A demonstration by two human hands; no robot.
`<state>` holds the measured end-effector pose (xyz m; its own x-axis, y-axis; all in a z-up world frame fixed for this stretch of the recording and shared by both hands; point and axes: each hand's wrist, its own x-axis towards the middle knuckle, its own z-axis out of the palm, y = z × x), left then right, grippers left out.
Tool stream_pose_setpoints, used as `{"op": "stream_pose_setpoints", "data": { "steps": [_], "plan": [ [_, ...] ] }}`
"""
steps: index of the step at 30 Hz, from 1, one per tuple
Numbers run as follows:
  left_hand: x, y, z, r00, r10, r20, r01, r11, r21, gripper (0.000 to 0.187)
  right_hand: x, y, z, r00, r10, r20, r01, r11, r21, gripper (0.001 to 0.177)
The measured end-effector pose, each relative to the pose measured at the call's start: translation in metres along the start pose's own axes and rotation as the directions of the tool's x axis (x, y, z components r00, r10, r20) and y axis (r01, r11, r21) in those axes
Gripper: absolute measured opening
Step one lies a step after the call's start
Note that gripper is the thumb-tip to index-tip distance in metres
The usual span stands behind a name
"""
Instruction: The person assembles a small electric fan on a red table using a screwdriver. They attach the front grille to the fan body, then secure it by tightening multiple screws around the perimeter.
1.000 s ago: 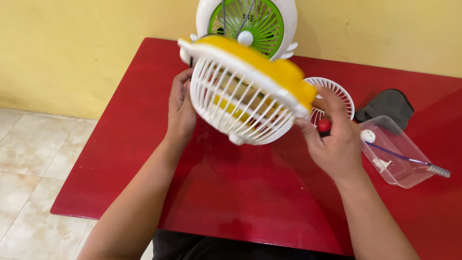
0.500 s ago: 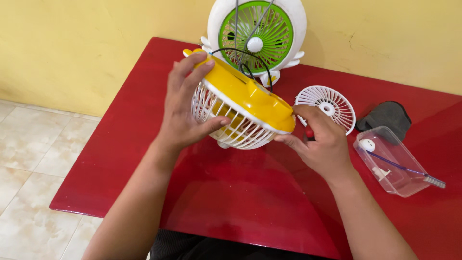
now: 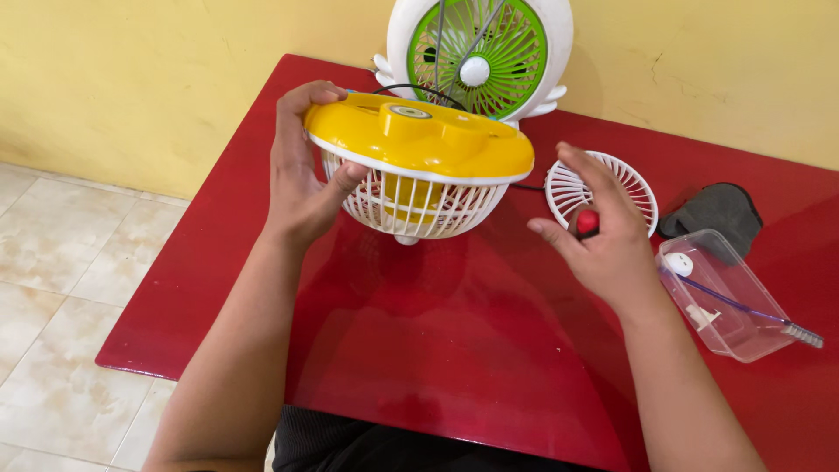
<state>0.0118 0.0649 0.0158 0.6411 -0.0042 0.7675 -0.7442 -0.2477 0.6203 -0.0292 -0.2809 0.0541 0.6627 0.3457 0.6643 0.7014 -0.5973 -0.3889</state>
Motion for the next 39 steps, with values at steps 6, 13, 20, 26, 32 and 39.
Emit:
{"op": "stream_pose_setpoints", "data": {
  "steps": [6, 13, 20, 26, 32, 39],
  "plan": [
    [-0.002, -0.004, 0.008, 1.000, -0.020, -0.016, 0.018, 0.994, -0.106, 0.082, 0.020, 0.004, 0.004, 0.999, -0.034, 0.021, 0.035, 0.999, -0.007, 0.077],
    [-0.004, -0.002, 0.016, 0.998, 0.057, 0.004, -0.057, 0.998, -0.033, 0.075, 0.023, 0.015, -0.016, 0.991, -0.072, -0.114, 0.078, 0.996, 0.043, 0.068],
    [-0.006, 0.001, 0.020, 0.995, 0.103, 0.012, -0.102, 0.994, -0.025, 0.072, 0.024, 0.020, -0.022, 0.972, 0.106, 0.209, -0.141, 0.977, 0.159, 0.071],
    [-0.007, 0.000, 0.019, 0.995, 0.098, 0.038, -0.095, 0.994, -0.063, 0.074, 0.022, 0.015, -0.017, 0.963, 0.046, 0.266, -0.063, 0.997, 0.053, 0.091],
    [-0.005, -0.003, 0.019, 0.999, 0.050, -0.004, -0.050, 0.997, -0.055, 0.078, 0.020, 0.013, -0.019, 0.969, 0.246, 0.035, -0.247, 0.968, 0.037, 0.086],
    [-0.006, 0.002, 0.023, 0.996, -0.023, -0.091, 0.014, 0.995, -0.098, 0.078, 0.026, 0.015, 0.005, 0.971, 0.235, 0.047, -0.236, 0.972, 0.012, 0.064]
  ]
}}
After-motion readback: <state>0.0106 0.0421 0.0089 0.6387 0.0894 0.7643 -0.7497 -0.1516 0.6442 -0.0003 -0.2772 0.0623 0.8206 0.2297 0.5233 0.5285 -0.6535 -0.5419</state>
